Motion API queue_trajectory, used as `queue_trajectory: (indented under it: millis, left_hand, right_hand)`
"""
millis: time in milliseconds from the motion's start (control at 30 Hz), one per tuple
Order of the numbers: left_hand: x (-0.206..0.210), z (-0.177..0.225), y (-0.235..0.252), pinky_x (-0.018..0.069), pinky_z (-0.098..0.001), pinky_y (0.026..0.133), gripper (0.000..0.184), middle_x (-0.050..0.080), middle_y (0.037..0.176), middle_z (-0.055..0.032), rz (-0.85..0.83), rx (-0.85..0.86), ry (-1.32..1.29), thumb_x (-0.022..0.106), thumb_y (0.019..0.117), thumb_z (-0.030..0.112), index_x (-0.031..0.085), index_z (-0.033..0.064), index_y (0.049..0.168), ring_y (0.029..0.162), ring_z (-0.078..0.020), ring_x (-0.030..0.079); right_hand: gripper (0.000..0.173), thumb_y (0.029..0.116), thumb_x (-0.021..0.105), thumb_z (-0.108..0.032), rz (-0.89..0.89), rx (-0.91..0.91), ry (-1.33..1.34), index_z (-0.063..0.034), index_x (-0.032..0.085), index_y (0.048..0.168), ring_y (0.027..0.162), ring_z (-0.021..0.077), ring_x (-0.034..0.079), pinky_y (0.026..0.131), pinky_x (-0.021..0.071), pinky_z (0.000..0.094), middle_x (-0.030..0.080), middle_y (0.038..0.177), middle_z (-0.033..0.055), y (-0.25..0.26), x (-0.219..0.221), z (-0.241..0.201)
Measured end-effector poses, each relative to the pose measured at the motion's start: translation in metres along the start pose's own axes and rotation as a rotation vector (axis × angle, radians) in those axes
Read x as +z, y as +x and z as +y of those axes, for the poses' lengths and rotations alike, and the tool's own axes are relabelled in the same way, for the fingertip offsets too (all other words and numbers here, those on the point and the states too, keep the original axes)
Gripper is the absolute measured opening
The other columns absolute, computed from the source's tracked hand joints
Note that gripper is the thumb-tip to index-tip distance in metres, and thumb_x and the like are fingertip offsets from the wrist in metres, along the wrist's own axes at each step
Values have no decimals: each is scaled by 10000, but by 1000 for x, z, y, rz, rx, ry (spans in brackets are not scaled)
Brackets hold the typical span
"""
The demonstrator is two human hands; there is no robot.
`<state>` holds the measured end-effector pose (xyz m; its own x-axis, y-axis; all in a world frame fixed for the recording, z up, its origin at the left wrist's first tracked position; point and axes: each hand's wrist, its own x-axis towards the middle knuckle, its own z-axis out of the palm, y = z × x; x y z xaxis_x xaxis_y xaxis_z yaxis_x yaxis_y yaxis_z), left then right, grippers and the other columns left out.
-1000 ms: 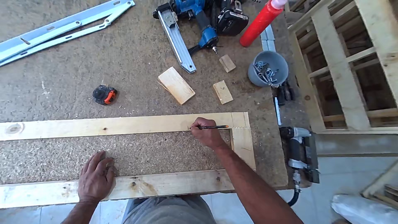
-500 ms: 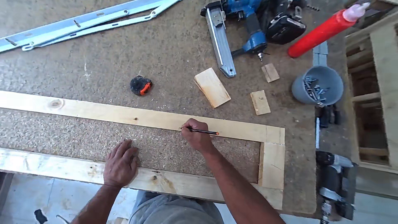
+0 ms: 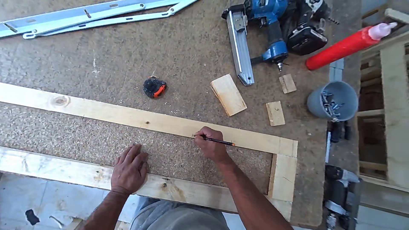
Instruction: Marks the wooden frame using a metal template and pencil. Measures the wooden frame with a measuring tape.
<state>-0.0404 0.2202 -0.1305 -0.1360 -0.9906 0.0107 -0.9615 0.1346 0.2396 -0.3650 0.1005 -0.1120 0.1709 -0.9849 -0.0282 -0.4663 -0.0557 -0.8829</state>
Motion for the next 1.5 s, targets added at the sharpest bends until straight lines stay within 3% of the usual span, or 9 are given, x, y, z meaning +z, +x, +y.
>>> queue_trajectory:
  millis: [400,533,600,767,867,1033,1167,1267,1500]
  left_hand:
    - [1,-2,0,464,-554,1036,422,577,1487,-40,-11,0,9,427,966,426,748,234,1162,1394,-313,510]
    - [-5,0,2,457,-566,1056,391,566,1498,-52,-67,-41,-4,459,970,402,744,233,1178,1405,-322,499]
    - [-9,2,6,461,-567,1055,371,582,1482,-62,-82,-49,-21,470,978,387,747,240,1176,1392,-328,516]
    - [-20,7,15,489,-550,1017,358,601,1460,-84,-126,-47,-57,492,975,366,735,244,1208,1373,-331,537]
    - [-28,2,18,472,-556,1047,364,598,1459,-105,-155,-19,-159,517,991,423,730,230,1215,1380,-345,528]
    - [-58,-65,21,453,-540,1125,297,655,1377,-94,-106,135,-454,564,1015,346,741,169,1173,1357,-333,554]
    - [-81,-169,19,444,-571,1118,290,660,1360,-104,-109,99,-290,560,997,282,752,123,1145,1364,-349,539]
    - [-80,-234,15,440,-601,1099,346,634,1385,-117,-58,85,-153,522,1005,341,753,110,1120,1374,-375,517]
    - [-68,-249,14,455,-565,1060,419,657,1356,-81,38,39,-42,436,980,398,750,135,1066,1333,-345,555]
  right_hand:
    - [82,885,643,-109,5,-6,-37,-129,705,834,559,21,554,495,462,212,640,686,-57,1,0,1]
    - [120,868,666,-136,-263,78,-94,-165,690,754,548,64,557,498,463,304,611,630,-59,10,-9,-13]
    - [131,863,662,-135,-303,129,-12,-170,700,742,528,69,564,481,461,294,630,619,-57,14,-5,-25]
    - [71,895,635,-108,-98,98,133,-101,686,944,557,95,588,510,508,296,652,699,-9,26,66,-72]
    - [56,897,637,-116,-46,34,100,-115,691,905,541,68,574,485,491,270,644,685,-32,46,118,-92]
    - [89,881,642,-121,0,69,24,-137,692,809,531,65,564,480,472,278,641,662,-47,59,156,-97]
    - [100,878,642,-122,16,97,-17,-134,687,790,520,53,554,474,463,266,626,636,-51,57,161,-93]
    - [116,882,643,-112,17,88,-25,-131,681,774,513,51,545,466,454,257,621,629,-51,57,162,-94]
    - [112,883,623,-110,86,96,-31,-124,691,796,508,44,541,457,445,237,621,632,-46,57,166,-93]
